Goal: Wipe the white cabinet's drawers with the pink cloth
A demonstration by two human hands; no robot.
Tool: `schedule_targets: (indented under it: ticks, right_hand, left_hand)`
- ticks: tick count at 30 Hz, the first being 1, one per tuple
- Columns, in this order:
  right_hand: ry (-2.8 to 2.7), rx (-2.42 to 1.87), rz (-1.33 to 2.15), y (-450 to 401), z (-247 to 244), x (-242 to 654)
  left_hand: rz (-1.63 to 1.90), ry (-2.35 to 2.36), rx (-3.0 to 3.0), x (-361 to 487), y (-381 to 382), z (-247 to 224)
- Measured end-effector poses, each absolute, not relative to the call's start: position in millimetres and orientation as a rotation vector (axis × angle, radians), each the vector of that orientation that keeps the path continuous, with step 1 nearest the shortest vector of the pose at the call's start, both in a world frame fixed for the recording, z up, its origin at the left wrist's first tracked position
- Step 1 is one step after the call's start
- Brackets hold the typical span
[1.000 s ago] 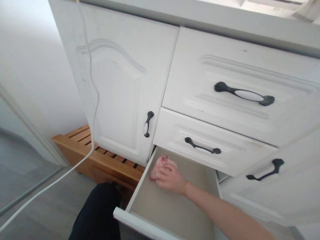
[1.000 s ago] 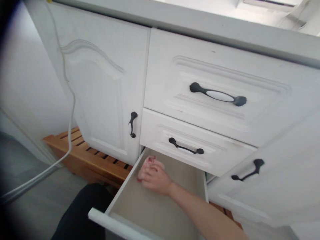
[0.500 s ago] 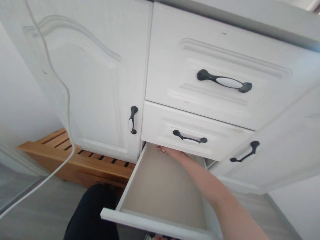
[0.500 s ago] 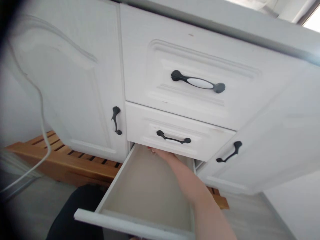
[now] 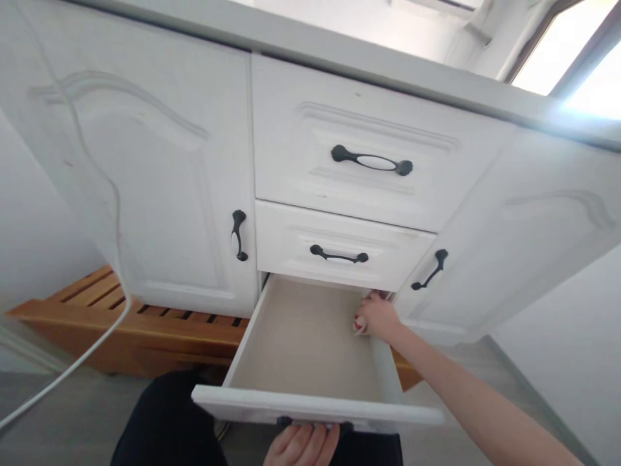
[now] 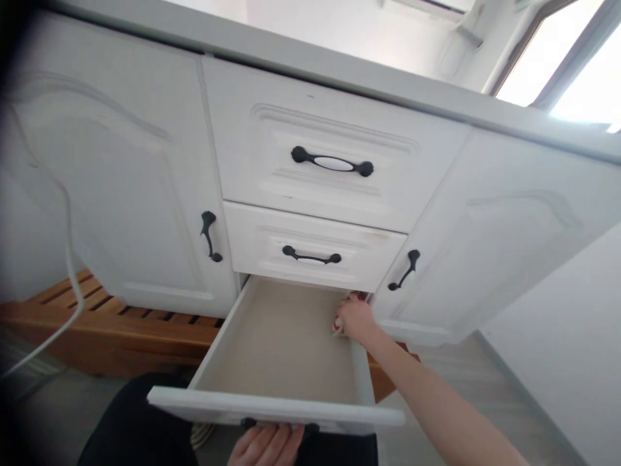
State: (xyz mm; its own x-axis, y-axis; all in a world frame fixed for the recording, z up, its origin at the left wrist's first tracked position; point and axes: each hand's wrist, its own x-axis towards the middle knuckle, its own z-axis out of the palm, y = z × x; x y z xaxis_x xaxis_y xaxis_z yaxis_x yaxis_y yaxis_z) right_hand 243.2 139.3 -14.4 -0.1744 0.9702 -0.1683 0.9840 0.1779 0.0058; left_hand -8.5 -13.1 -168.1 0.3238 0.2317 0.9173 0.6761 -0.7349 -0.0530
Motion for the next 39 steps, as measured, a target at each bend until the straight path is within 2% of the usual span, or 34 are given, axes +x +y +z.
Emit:
schedule_targets:
  ticks: [5, 10, 12, 18, 27, 35, 39]
  right_hand:
    - [2.348, 1.797, -0.396, 60.9, 6.8, 254.6]
    - [2.177, 1.978, -1.126, 16.2, 21.8, 270.7]
    - [2.177, 2.114, -1.194, 9.1, 22.4, 269.0]
    - [2.61, 2.272, -0.671, -8.5, 3.5, 238.2]
    - [2.482, 2.302, 0.03, -19.9, 1.3, 208.3]
    - [2.581, 2.208, 0.119, -17.8, -8.2, 217.1]
    - [2.557, 2.26, 0.033, -16.3, -9.9, 217.4]
  left_hand:
    - [-1.41, -0.77, -2.171, -5.7, -13.2, -180.4]
    - [-1.373, -0.842, -2.175, -2.2, -18.5, -184.8]
    - [-1.345, -0.88, -2.202, -1.2, -22.3, -178.9]
    - [-1.268, -0.893, -2.269, -6.0, -27.8, -159.4]
    - [-1.007, -0.991, -2.419, -9.8, -40.4, -144.3]
    - [-0.926, -1.056, -2.415, -7.5, -42.0, -156.1]
    - [-0.924, -1.084, -2.415, -5.9, -41.8, -157.8]
